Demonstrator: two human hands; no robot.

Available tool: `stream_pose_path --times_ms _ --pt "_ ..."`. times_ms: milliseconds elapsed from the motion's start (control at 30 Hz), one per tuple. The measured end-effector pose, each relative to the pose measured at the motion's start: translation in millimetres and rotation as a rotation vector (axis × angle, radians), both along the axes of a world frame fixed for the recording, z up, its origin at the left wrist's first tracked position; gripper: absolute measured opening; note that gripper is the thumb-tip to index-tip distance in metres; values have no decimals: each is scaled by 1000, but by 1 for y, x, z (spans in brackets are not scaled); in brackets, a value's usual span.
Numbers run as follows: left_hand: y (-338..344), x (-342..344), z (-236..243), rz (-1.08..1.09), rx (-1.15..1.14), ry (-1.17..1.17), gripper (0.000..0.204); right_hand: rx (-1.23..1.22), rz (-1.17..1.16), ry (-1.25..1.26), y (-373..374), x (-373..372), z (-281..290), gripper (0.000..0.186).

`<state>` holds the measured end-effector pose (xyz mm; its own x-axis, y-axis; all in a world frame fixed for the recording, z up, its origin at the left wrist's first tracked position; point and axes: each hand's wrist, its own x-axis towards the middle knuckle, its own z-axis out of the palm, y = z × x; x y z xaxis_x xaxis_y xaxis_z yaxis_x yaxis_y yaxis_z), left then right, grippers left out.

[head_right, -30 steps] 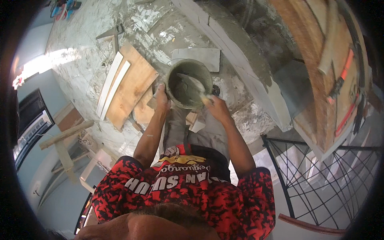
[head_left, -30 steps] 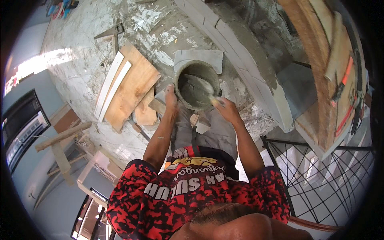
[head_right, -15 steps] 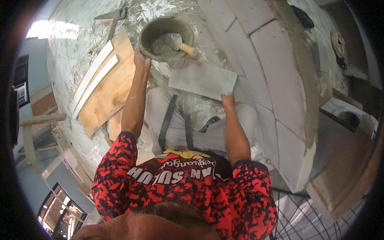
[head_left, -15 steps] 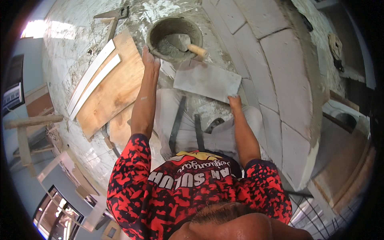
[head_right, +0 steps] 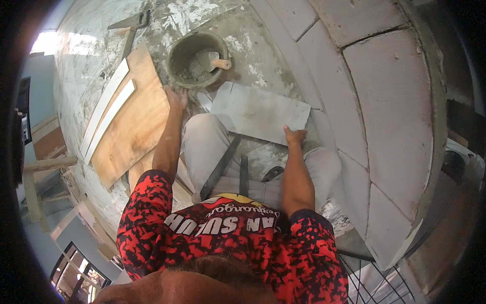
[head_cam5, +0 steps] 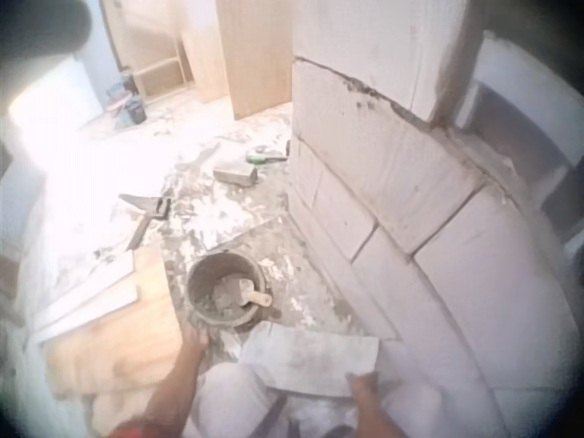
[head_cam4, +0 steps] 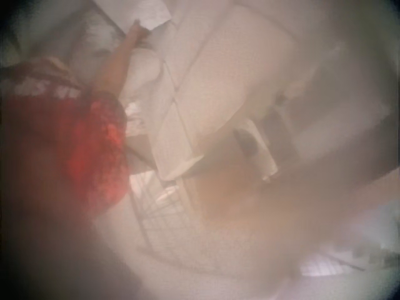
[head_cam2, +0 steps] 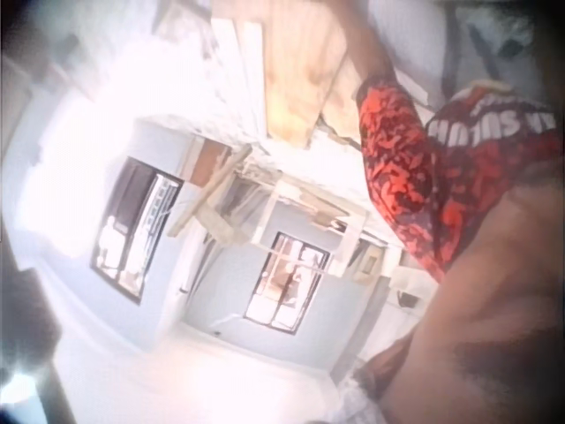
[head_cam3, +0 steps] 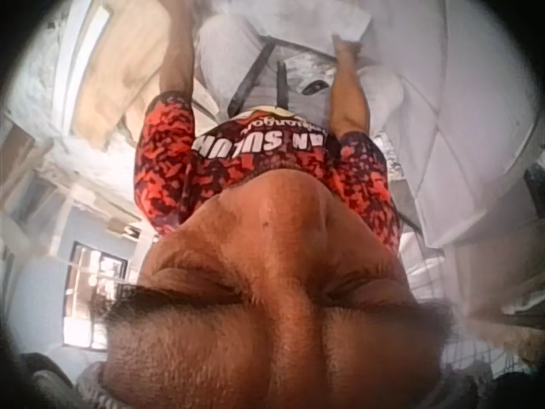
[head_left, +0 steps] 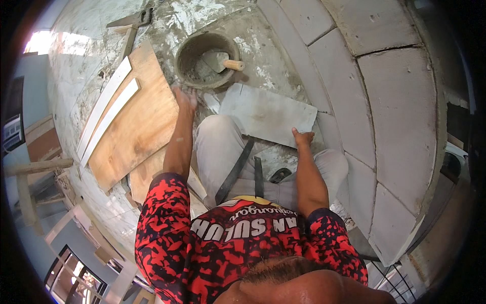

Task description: The person applies mortar to a lightweight concrete block with a trowel and places it onto a partially built wall, then secures it by tapping the top and side with a mallet and hammer.

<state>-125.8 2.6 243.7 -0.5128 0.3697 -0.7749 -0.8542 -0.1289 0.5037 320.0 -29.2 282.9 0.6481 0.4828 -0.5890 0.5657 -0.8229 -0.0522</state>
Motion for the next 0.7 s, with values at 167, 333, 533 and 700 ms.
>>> stream_pose_path --times_ms 167,333,533,700 --pt "-135 72 36 -1573 -381 710 41 31 18 60 0 19 90 97" --pt "-105 103 202 -1594 -375 318 46 127 -126 216 -16 38 163 91" --pt "-118 80 162 -1548 -264 999 59 111 7 277 -11 41 273 63" --pt "-35 32 262 -1661 -355 473 65 296 108 449 25 3 350 60"
